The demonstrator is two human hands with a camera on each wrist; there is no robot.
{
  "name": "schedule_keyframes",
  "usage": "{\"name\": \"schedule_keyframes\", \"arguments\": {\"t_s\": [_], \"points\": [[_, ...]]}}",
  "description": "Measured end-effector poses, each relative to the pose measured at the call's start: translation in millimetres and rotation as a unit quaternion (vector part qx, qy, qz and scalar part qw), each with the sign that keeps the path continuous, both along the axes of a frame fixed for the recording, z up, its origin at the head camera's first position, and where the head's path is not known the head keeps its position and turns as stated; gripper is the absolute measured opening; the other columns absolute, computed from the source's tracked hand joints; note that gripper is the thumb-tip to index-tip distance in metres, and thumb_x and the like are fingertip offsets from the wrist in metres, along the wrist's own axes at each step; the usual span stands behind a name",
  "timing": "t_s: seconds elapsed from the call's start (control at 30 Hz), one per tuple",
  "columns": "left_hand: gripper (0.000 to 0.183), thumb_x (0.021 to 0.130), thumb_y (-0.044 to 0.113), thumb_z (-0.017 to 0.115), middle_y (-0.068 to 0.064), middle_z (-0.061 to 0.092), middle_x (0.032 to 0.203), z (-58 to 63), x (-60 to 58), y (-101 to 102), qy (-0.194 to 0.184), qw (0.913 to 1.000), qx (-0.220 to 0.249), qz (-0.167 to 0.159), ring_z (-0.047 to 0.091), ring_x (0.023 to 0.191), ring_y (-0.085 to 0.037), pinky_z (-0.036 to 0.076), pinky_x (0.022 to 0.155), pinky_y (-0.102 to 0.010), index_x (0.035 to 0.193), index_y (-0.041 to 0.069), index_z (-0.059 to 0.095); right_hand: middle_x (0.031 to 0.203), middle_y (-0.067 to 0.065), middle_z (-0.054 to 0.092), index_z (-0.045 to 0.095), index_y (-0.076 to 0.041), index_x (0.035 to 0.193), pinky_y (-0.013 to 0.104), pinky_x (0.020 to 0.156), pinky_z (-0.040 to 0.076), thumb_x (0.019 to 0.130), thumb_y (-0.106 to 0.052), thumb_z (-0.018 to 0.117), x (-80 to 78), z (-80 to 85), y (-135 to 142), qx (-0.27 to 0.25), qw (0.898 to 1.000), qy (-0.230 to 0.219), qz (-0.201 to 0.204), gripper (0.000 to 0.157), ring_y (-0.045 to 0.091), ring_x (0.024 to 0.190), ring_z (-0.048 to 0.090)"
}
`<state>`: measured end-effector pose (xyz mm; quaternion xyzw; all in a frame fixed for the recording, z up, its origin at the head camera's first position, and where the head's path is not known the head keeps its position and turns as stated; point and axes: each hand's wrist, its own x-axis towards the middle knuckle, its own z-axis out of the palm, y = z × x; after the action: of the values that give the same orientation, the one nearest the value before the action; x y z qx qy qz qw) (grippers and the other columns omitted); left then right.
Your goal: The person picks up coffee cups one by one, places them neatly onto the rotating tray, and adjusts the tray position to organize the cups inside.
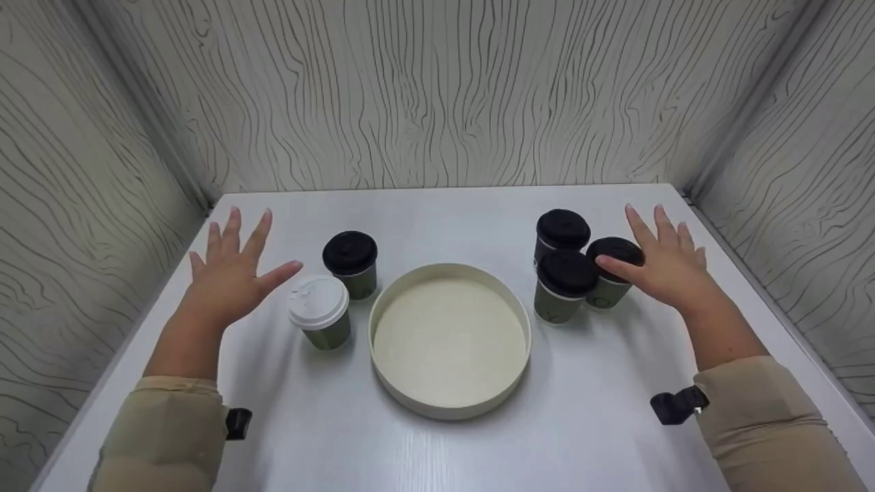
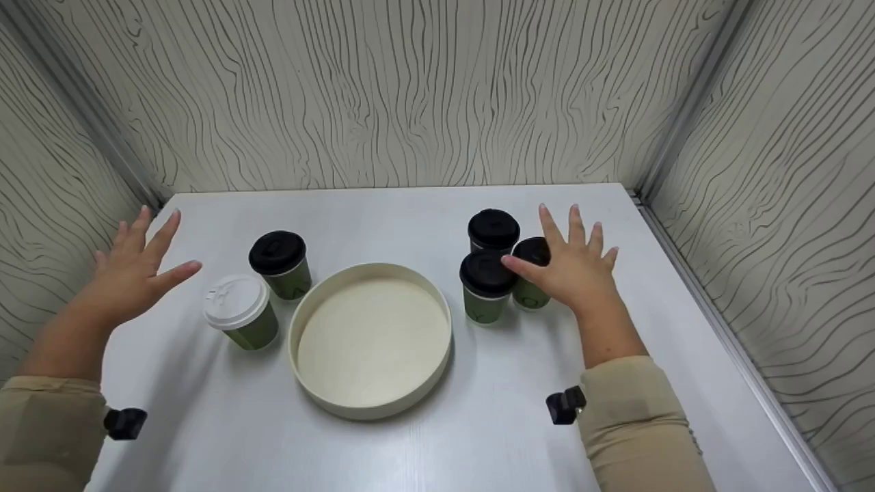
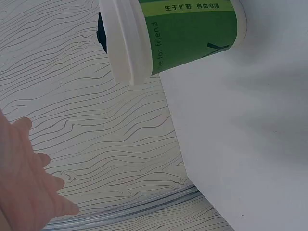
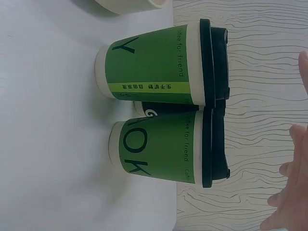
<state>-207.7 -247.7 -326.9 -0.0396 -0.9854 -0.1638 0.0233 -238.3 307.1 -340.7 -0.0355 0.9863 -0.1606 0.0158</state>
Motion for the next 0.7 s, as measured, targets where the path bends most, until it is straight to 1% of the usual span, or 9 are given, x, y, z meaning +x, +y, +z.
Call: {"name": "schedule_keyframes", "arguments": {"t_s": [0.2, 0.37, 0.5, 0.7], "points": [[0.089, 0.080, 0.072, 0.038, -0.017, -0.013, 0.151, -3.2, 2.2, 0.7, 0.014, 0.9994, 0.030, -0.007, -0.017, 0.133, -0.043, -0.007, 0.094, -0.071, 0.147, 0.028, -0.003, 0.149, 0.022, -0.015, -0.007, -0.023, 0.147, 0.073, 0.092, 0.001, 0.081, -0.069, 0.044, 4.7, 1.5, -0.7, -0.015, 1.000, 0.018, 0.013, 0.095, 0.053, 0.129, -0.012], [0.086, 0.084, 0.066, 0.042, -0.019, -0.006, 0.151, -4.9, 5.3, 2.5, 0.032, 0.9978, 0.056, -0.020, -0.012, 0.134, -0.043, -0.001, 0.095, -0.071, 0.147, 0.026, -0.001, 0.150, 0.021, -0.010, -0.002, -0.024, 0.147, 0.075, 0.090, 0.005, 0.083, -0.064, 0.047, 7.4, 4.1, -1.5, -0.035, 0.998, 0.037, 0.026, 0.091, 0.050, 0.131, -0.010], [0.086, 0.084, 0.064, 0.044, -0.016, -0.006, 0.152, -3.7, 9.0, 5.8, 0.034, 0.9956, 0.084, -0.025, -0.010, 0.135, -0.040, 0.003, 0.097, -0.069, 0.147, 0.028, -0.002, 0.151, 0.019, -0.008, 0.000, -0.026, 0.148, 0.074, 0.091, 0.008, 0.084, -0.061, 0.050, 9.2, 5.4, -1.9, -0.057, 0.997, 0.050, 0.032, 0.088, 0.049, 0.132, -0.007], [0.087, 0.084, 0.060, 0.050, -0.011, -0.006, 0.153, -2.3, 14.3, 12.5, 0.046, 0.9907, 0.126, -0.025, -0.003, 0.137, -0.037, 0.012, 0.097, -0.069, 0.146, 0.032, -0.004, 0.151, 0.019, -0.002, 0.005, -0.025, 0.148, 0.072, 0.093, 0.011, 0.084, -0.056, 0.054, 12.6, 7.4, -4.8, -0.089, 0.993, 0.064, 0.048, 0.086, 0.049, 0.132, -0.002]]}}
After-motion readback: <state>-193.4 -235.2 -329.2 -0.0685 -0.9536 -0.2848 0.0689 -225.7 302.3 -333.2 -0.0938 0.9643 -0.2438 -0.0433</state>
